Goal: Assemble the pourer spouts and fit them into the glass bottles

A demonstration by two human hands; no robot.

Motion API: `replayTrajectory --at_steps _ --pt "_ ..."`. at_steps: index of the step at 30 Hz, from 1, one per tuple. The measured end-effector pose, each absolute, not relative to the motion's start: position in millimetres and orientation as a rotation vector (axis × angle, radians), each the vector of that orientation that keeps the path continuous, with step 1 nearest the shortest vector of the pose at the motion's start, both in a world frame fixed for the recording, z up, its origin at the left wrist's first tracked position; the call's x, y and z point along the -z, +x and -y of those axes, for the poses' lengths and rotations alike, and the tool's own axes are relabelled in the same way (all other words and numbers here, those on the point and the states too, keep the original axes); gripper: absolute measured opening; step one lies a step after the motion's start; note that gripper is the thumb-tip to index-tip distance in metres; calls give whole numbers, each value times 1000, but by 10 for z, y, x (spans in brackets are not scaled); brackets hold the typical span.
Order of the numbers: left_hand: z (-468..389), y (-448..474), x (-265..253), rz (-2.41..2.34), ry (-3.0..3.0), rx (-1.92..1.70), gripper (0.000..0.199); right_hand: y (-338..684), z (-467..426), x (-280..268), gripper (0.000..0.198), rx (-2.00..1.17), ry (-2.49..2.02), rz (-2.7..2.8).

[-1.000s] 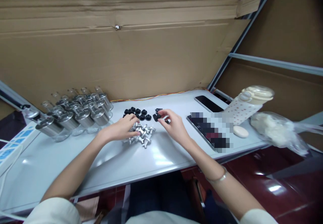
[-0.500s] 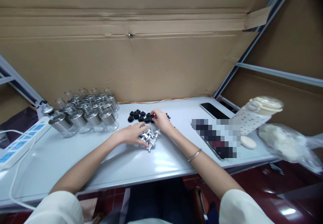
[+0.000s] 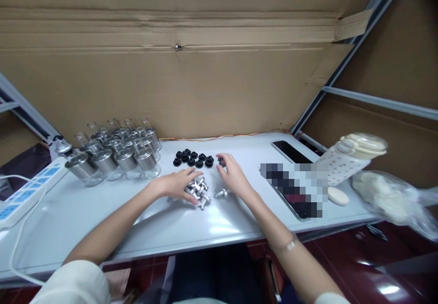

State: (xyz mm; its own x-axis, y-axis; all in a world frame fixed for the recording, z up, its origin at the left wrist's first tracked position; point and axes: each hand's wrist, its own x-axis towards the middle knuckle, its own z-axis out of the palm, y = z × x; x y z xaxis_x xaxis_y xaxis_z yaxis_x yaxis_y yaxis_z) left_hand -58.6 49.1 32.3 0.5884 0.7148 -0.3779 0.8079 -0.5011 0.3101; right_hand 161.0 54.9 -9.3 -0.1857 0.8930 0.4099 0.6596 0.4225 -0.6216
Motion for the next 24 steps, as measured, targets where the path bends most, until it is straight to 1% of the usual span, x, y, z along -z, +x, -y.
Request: replayTrajectory --at_steps 3,4,6,9,13,19,24 --pt "-508 -628 -319 -1278 2321 333 118 1628 -19 239 31 -319 -1463 1775" --pt "-511 -635 -317 -1294 2301 361 123 1608 126 311 32 -355 -1517 1714" --pt "-504 -631 -316 -1319 2274 411 125 1537 316 446 35 -446 -1538 1639" --pt "-469 -590 -332 -1344 2298 419 121 1411 361 554 37 -535 -1432 1596" --pt "-418 -541 -372 -1320 2318 404 117 1336 233 570 39 -597 -1318 1601" --pt "-357 -495 -358 -1239 2370 299 107 1338 118 586 45 -741 -1290 1648" --pt "-324 -534 -471 -1368 2363 244 102 1302 140 537 55 -807 -1300 1717"
